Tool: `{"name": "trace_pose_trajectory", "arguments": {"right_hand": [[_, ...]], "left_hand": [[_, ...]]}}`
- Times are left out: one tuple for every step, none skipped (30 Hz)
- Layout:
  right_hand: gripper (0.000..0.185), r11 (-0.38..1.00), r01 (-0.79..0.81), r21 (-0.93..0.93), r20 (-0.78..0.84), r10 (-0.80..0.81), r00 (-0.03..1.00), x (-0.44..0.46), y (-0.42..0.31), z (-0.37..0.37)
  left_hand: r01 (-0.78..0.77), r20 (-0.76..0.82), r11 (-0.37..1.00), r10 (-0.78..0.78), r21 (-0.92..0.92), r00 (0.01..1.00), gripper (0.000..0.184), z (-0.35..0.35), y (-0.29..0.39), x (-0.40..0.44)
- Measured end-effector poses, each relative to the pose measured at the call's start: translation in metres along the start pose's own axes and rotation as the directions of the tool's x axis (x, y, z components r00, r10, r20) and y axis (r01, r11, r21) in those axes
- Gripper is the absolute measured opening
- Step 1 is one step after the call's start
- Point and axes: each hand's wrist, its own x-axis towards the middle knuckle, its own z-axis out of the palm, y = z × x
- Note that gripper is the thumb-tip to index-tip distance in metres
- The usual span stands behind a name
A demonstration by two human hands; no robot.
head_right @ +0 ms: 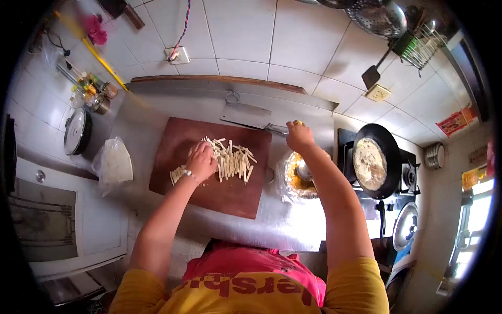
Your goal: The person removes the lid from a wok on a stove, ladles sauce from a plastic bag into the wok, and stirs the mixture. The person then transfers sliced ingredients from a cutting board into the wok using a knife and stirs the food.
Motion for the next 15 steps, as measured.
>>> {"name": "trace_pose_trajectory", "arguments": {"right_hand": [[0.037,0.995,0.025,-0.094,0.023,-0.023,0.999,0.008,-0.001,0.009],[0.037,0.996,0.029,-0.086,0.029,-0.026,0.999,0.014,-0.001,0.016],[0.032,0.99,0.052,-0.128,0.082,-0.042,0.996,0.02,-0.002,0.021],[0.026,0.982,0.081,-0.17,0.135,-0.058,0.989,0.025,-0.003,0.025],[0.026,0.982,0.091,-0.167,0.141,-0.068,0.988,0.03,-0.002,0.031],[0.025,0.975,0.107,-0.195,0.175,-0.073,0.982,0.033,0.0,0.039],[0.025,0.967,0.127,-0.221,0.212,-0.079,0.974,0.035,-0.002,0.042],[0.025,0.967,0.141,-0.214,0.221,-0.092,0.971,0.038,-0.003,0.044],[0.027,0.965,0.15,-0.216,0.235,-0.098,0.967,0.038,-0.007,0.037],[0.028,0.963,0.157,-0.221,0.246,-0.101,0.964,0.039,-0.01,0.033],[0.028,0.963,0.162,-0.218,0.25,-0.105,0.962,0.04,-0.01,0.037],[0.028,0.967,0.112,-0.23,0.233,-0.057,0.971,0.041,-0.011,0.039],[0.029,0.968,0.061,-0.242,0.21,-0.01,0.978,0.045,-0.013,0.039],[0.029,0.969,0.065,-0.24,0.209,-0.014,0.978,0.046,-0.014,0.037],[0.028,0.966,0.031,-0.256,0.131,0.003,0.991,0.045,-0.017,0.027]], "left_hand": [[-0.013,-0.028,0.999,0.015,0.046,0.999,0.037,0.009,-0.002,0.011],[-0.007,-0.022,0.999,0.008,0.051,1.0,0.037,0.018,-0.004,0.019],[-0.001,-0.048,0.998,0.005,0.063,0.999,0.042,0.023,-0.001,0.025],[0.006,-0.076,0.997,-0.001,0.073,0.997,0.047,0.028,0.001,0.03],[0.024,-0.036,0.993,-0.02,0.112,0.999,0.044,0.033,0.002,0.029],[0.038,-0.035,0.993,-0.035,0.113,0.999,0.044,0.026,0.007,0.025],[0.022,0.067,0.993,-0.029,0.113,0.997,0.041,0.016,0.013,0.019],[0.003,0.17,0.994,-0.022,0.113,0.985,0.039,0.011,0.014,0.013],[-0.053,0.125,0.988,0.035,0.148,0.992,0.036,0.012,0.01,0.006],[-0.046,0.128,0.987,0.027,0.152,0.991,0.036,0.01,0.006,0.0],[-0.049,0.179,0.99,0.025,0.133,0.983,0.036,0.008,0.003,-0.007],[-0.052,0.227,0.992,0.026,0.113,0.974,0.035,0.004,0.002,-0.013],[-0.066,0.225,0.99,0.037,0.122,0.974,0.035,0.002,0.001,-0.018],[-0.063,0.223,0.99,0.033,0.125,0.974,0.035,0.004,-0.003,-0.024],[-0.105,0.113,0.986,0.09,0.128,0.99,0.036,0.004,-0.005,-0.029]]}}
